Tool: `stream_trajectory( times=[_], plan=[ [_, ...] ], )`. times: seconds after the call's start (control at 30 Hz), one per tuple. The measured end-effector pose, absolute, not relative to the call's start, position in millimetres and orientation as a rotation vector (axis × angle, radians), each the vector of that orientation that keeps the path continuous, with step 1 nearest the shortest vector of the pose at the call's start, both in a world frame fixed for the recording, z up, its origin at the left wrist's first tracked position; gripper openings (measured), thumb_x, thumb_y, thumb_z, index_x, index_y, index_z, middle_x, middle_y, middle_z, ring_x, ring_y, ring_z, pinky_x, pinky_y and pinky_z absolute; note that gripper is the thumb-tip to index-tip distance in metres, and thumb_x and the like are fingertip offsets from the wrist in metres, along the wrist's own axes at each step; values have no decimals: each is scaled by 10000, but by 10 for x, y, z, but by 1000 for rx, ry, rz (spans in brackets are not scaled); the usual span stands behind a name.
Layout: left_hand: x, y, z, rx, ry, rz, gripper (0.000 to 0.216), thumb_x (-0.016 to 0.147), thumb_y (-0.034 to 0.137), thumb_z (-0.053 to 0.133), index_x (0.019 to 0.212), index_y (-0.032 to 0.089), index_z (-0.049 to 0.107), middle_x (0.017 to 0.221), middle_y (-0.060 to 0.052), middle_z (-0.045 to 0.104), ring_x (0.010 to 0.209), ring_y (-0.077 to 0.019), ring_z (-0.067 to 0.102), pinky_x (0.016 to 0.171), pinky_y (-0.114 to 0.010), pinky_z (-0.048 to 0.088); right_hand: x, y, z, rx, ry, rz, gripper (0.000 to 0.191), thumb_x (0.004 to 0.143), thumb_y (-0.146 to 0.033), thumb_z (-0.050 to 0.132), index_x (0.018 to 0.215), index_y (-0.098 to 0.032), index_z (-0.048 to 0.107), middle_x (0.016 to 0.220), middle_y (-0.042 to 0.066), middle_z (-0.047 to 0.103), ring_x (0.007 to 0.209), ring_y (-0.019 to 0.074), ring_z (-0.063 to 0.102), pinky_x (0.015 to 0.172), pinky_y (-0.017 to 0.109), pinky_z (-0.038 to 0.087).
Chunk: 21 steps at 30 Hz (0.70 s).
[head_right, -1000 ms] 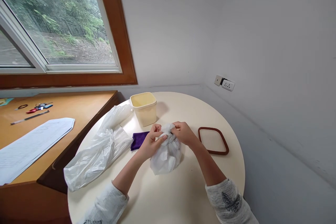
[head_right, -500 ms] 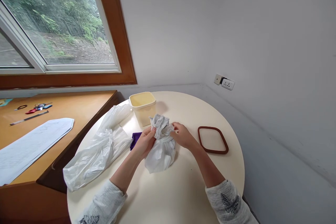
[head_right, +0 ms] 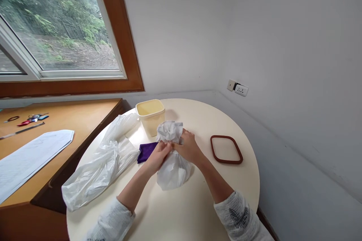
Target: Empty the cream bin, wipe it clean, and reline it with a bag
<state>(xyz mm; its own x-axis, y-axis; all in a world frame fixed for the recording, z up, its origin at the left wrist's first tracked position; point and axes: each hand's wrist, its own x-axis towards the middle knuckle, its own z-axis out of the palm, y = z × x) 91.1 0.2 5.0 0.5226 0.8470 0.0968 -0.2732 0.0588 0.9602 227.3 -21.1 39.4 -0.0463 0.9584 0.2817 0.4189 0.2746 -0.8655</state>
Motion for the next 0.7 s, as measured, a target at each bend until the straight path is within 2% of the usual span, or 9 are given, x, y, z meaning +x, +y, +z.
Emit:
stream_trajectory(
  times=[0.1, 0.2, 0.27, 0.37, 0.43, 0.53, 0.7],
  plan=[
    [919, -30, 66, 1250, 527, 889, 633, 687, 349, 721, 1238, 221, 436, 1092, -92, 616, 915, -221, 619, 769, -346, 495, 2293, -172, 335, -1230, -1469, 915, 237, 756, -378, 586, 839, -167, 657, 853, 53, 671, 819, 209, 614, 733, 312, 463],
    [914, -22, 79, 1265, 526, 873, 715, 715, 340, 694, 1332, 238, 347, 998, -78, 650, 837, -212, 638, 725, -337, 501, 2313, -150, 305, -1195, -1291, 1015, 297, 721, -421, 619, 818, -143, 656, 784, 59, 672, 752, 206, 609, 680, 304, 462],
    [912, -1, 77, 1299, 549, 882, 671, 716, 345, 690, 1311, 207, 411, 949, -78, 668, 854, -222, 635, 752, -337, 492, 2314, -141, 296, -1174, -1179, 1047, 319, 698, -438, 640, 800, -136, 649, 752, 58, 662, 715, 197, 597, 646, 297, 456],
    [918, 24, 60, 1355, 526, 913, 484, 731, 347, 671, 1167, 164, 569, 1021, -95, 660, 986, -243, 594, 850, -341, 453, 2319, -130, 286, -1123, -1057, 1068, 318, 685, -444, 653, 737, -133, 623, 697, 45, 640, 663, 180, 585, 616, 289, 447],
    [924, 36, 42, 1388, 546, 924, 393, 744, 358, 652, 1079, 155, 625, 1045, -99, 655, 1008, -245, 581, 862, -336, 442, 2343, -128, 279, -1112, -1053, 1043, 315, 702, -447, 639, 739, -134, 618, 710, 44, 645, 684, 182, 594, 641, 293, 452],
    [929, 58, 1, 1415, 637, 916, 340, 745, 374, 641, 1008, 159, 654, 996, -95, 671, 957, -244, 596, 825, -340, 452, 2425, -136, 269, -1164, -1227, 1035, 316, 718, -439, 630, 840, -148, 638, 833, 62, 677, 817, 216, 619, 724, 318, 468],
    [943, 117, -105, 1404, 698, 995, 306, 721, 364, 660, 950, 161, 655, 985, -89, 665, 968, -231, 587, 843, -323, 437, 2603, -133, 269, -1258, -1589, 1034, 413, 658, -348, 703, 1031, -194, 617, 1049, 76, 663, 992, 247, 597, 838, 361, 471]
  ],
)
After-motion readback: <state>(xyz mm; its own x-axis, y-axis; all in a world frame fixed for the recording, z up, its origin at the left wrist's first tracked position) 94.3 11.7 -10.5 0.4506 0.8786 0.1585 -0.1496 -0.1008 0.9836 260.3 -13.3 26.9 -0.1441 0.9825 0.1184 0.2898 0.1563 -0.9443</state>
